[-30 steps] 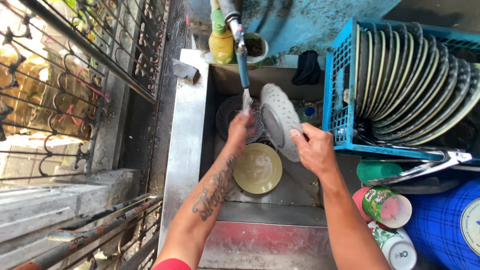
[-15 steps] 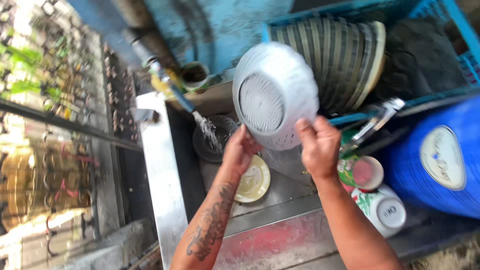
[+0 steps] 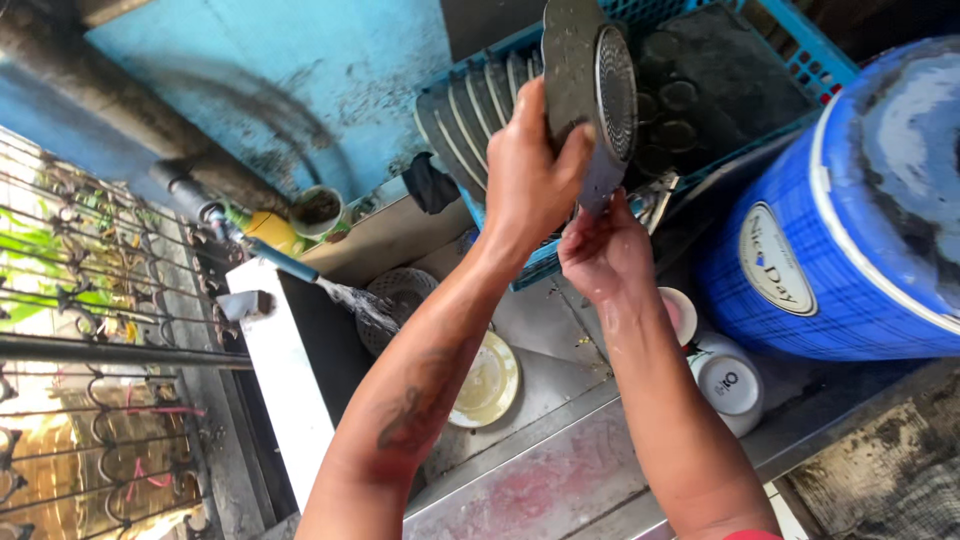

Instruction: The person washes several plates and a colander by rinsing them under a faucet and placing them in a drying rack.

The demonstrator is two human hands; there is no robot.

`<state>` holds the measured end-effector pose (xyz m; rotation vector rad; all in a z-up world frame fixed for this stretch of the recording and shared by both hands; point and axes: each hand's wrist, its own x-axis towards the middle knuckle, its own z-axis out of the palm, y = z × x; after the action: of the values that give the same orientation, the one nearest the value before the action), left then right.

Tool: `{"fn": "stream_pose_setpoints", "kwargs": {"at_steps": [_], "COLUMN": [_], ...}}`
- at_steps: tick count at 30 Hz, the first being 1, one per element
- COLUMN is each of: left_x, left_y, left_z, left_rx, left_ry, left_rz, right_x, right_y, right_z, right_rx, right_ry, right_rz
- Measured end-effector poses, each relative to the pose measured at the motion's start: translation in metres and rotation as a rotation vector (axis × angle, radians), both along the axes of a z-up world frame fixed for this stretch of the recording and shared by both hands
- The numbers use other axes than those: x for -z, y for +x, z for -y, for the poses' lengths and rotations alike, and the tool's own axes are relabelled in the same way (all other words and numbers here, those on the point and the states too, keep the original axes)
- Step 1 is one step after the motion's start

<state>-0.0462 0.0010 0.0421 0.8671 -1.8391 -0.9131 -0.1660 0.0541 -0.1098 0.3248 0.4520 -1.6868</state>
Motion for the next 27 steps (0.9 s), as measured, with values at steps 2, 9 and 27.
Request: {"fn": "stream_pose_setpoints", "kwargs": {"at_steps": [2,9,27], "left_x": [-0.004,0.037,0.227], "left_y": [-0.023,-0.087,0.100], "left_z": [0.007,0.063,-0.008], "left_rx": [0.002,-0.067,-0.323], "left_ry": [-0.037,0.017,-0.541], "left_rz": [0.113,0.292,-0.013], "right_x": [0.007,0.022,-0.069], "right_y": [-0.009,-0.019,0.063], "right_z": [0.002,0.023,-0.026], "right_rx": [-0.066,0.004,-0.359], "right_ry": [0.000,0.172,-0.185], "right_rz": [0.038,0.208,-0.770]}}
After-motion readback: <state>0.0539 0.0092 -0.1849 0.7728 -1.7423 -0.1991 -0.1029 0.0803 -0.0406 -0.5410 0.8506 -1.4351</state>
